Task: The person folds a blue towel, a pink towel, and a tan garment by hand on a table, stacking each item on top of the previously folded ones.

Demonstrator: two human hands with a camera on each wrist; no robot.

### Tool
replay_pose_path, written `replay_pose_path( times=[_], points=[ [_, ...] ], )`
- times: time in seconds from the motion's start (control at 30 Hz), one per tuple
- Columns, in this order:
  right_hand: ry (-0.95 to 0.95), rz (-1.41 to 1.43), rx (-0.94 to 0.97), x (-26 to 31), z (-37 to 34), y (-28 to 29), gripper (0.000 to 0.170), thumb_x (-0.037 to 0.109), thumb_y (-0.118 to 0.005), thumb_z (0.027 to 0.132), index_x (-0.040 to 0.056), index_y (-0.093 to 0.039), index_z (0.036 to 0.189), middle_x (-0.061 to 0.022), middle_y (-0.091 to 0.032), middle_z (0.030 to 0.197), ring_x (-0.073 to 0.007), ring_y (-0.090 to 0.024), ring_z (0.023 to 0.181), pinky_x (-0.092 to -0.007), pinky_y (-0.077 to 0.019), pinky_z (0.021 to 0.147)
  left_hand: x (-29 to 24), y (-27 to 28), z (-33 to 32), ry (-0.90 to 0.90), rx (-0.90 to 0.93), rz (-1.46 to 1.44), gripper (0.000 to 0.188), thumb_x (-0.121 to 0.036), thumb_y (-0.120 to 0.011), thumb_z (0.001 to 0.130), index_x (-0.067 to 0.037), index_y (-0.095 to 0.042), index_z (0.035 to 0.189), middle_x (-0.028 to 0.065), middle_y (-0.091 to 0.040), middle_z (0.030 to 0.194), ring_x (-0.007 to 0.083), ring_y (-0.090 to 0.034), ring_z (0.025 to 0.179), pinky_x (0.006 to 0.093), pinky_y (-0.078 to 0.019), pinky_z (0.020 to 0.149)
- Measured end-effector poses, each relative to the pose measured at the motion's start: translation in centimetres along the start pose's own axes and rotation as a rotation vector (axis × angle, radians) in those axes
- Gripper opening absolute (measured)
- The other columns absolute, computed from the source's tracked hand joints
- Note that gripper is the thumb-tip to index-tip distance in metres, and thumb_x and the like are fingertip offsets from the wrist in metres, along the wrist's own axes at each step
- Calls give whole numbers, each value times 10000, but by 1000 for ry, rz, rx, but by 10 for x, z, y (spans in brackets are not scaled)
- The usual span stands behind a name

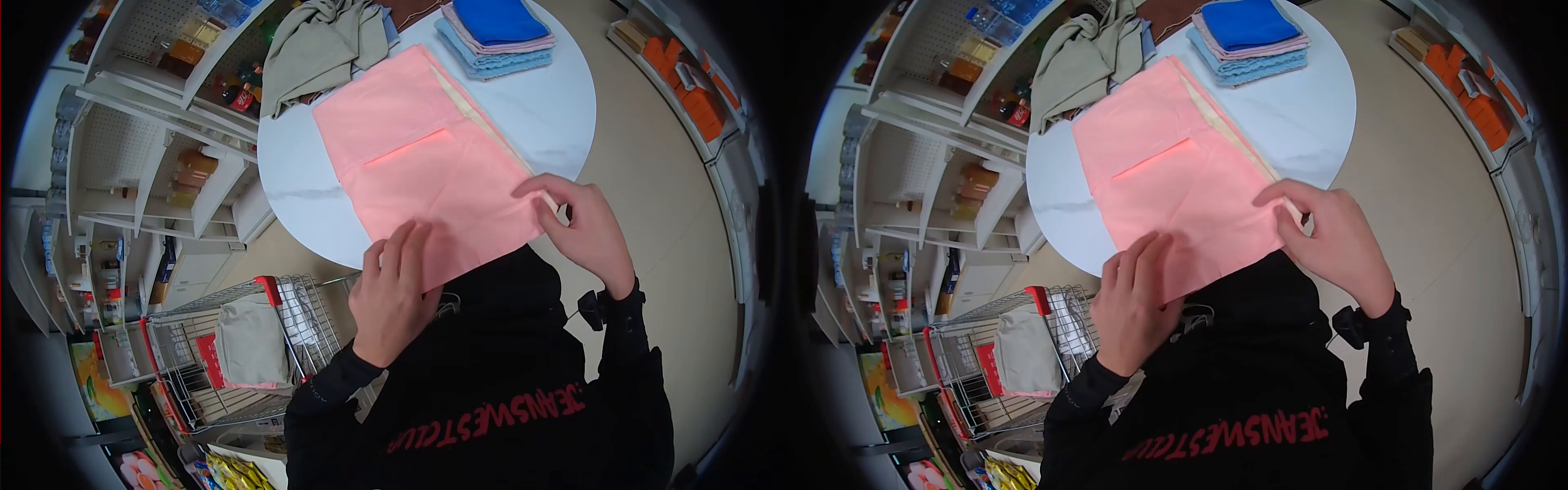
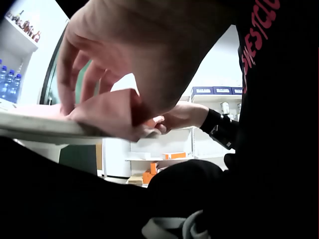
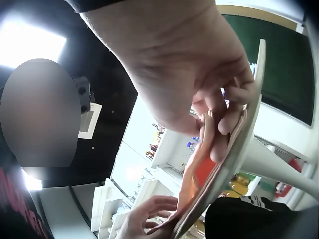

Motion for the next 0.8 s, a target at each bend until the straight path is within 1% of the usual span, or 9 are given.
replay_pose_path(
  times=[0.07, 0.13, 0.27, 0.37, 0.47, 0.5, 0.6, 0.67, 0.8],
  points=[
    [60, -62, 0, -5, 1, -6, 233, 39, -572, 979, 61, -749, 1129, -34, -678, 712, -66, -519, 553, -248, -389, 551, 7, -17, -4, 53, 90, -15, 537, -153, -795, 722, -175, -736, 1255, -45, -724, 1272, 174, -687, 1000, 266, -570, 671],
    [91, -91, -5, -4, -1, -7, 233, 36, -577, 967, 67, -753, 1116, -30, -646, 658, -64, -510, 544, -255, -374, 542, 15, -16, -9, 23, 80, -1, 539, -150, -793, 720, -177, -734, 1255, -43, -707, 1308, 181, -680, 1029, 268, -571, 676],
    [-17, 92, -83, -1, -1, 6, 206, 35, -601, 944, 68, -766, 1062, -26, -591, 611, -91, -481, 515, -273, -361, 537, 9, -7, -11, -60, 85, 2, 522, -154, -791, 736, -176, -729, 1253, -38, -673, 1383, 198, -663, 1099, 282, -574, 716],
    [4, -236, 43, -4, 0, 5, 185, 56, -620, 943, 54, -765, 1059, -59, -546, 578, -123, -475, 494, -285, -367, 538, -1, -1, -10, -109, 121, -30, 479, -171, -794, 773, -169, -729, 1248, -36, -671, 1391, 208, -658, 1125, 306, -577, 779],
    [13, -202, -19, 4, 15, 15, 190, 78, -639, 943, 51, -760, 1086, -78, -544, 586, -146, -492, 505, -304, -388, 545, 3, -8, -12, -95, 234, -215, 517, -247, -790, 858, -160, -686, 1356, 5, -632, 1456, 239, -614, 1253, 389, -535, 1003],
    [11, -182, -46, 7, 20, 19, 196, 90, -649, 943, 50, -758, 1100, -87, -543, 590, -157, -501, 511, -313, -399, 548, 5, -9, -11, -89, 228, -218, 517, -247, -790, 858, -160, -686, 1356, 5, -632, 1456, 239, -614, 1253, 389, -535, 1003],
    [104, -253, -120, 22, 56, 10, 169, 106, -663, 940, 40, -745, 1072, -86, -548, 612, -166, -515, 534, -326, -407, 554, 5, -22, -5, -167, 305, -296, 614, -338, -765, 919, -163, -601, 1484, 47, -557, 1540, 267, -521, 1393, 480, -407, 1182],
    [152, -293, -153, 20, 84, 4, 159, 114, -670, 938, 34, -739, 1057, -85, -550, 623, -170, -522, 546, -332, -411, 557, 8, -30, -9, -177, 300, -303, 639, -355, -769, 916, -172, -586, 1500, 51, -541, 1556, 269, -507, 1413, 494, -388, 1198],
    [195, -579, -56, 14, 124, -15, 123, 142, -696, 934, 24, -702, 966, -87, -554, 654, -190, -540, 578, -350, -427, 577, 14, -36, -16, -212, 293, -337, 694, -385, -775, 911, -190, -550, 1538, 56, -507, 1590, 274, -478, 1456, 526, -347, 1234]
  ],
)
Point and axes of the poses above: each hand's wrist, its own z-axis towards the middle knuckle, its own y-axis out of the back of the hand, x = y × z, the point moved 8 cm from there along z, towards the middle knuckle
